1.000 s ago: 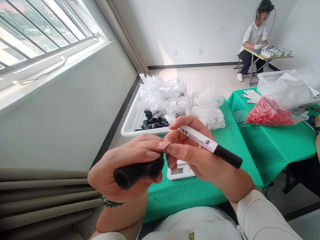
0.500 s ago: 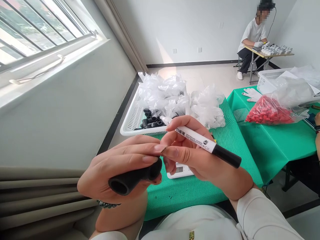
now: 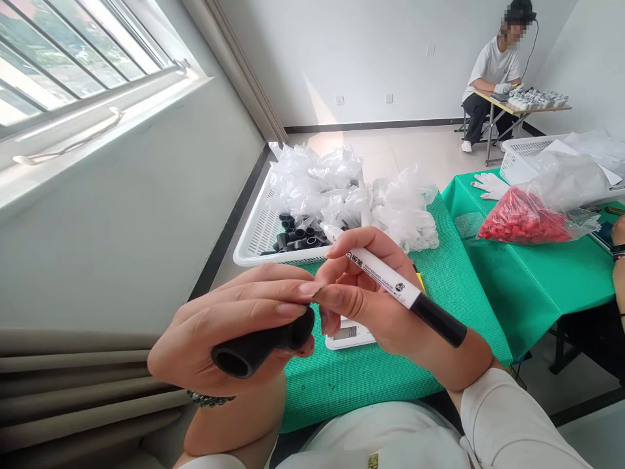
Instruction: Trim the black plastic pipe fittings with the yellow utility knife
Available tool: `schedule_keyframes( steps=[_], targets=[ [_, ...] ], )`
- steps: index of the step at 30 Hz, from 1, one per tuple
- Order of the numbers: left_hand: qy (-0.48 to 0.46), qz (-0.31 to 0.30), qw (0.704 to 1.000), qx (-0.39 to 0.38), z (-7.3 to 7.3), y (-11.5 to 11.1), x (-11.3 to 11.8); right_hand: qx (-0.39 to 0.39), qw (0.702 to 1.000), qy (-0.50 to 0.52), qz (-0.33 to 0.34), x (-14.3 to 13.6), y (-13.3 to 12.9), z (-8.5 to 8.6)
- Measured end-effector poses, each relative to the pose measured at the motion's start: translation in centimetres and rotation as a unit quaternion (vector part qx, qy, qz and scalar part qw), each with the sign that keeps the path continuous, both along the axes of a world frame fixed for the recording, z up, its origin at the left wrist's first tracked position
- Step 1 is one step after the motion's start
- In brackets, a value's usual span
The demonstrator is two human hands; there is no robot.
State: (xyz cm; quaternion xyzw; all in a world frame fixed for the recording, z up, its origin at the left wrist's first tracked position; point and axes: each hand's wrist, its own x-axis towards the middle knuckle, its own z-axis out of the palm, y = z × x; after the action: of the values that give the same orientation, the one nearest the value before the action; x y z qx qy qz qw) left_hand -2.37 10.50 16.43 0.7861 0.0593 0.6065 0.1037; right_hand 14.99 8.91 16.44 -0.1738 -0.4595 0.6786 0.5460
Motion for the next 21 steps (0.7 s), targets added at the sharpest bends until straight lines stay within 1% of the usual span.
schedule_keyframes(
  steps=[6, 10, 15, 18, 21],
  targets=[
    [0.001, 0.031, 1.0, -0.004, -0.23, -0.13, -0.14, 0.013, 1.0, 0.003, -0.011, -0.06, -0.03, 0.0],
    [-0.001, 0.037, 0.999, -0.007, -0.3, -0.32, -0.19, 0.037, 0.999, 0.009, -0.029, -0.05, -0.03, -0.17],
    [0.007, 0.024, 1.0, -0.009, 0.16, -0.23, -0.04, 0.071, 0.996, 0.002, -0.053, -0.08, -0.04, -0.19],
    [0.024, 0.012, 1.0, -0.015, 0.3, -0.12, 0.18, 0.092, 0.991, -0.015, -0.092, -0.09, 0.02, -0.39],
    [0.02, 0.0, 1.0, -0.023, 0.05, -0.27, 0.31, 0.108, 0.986, -0.029, -0.125, -0.05, 0.14, -0.81]
  ],
)
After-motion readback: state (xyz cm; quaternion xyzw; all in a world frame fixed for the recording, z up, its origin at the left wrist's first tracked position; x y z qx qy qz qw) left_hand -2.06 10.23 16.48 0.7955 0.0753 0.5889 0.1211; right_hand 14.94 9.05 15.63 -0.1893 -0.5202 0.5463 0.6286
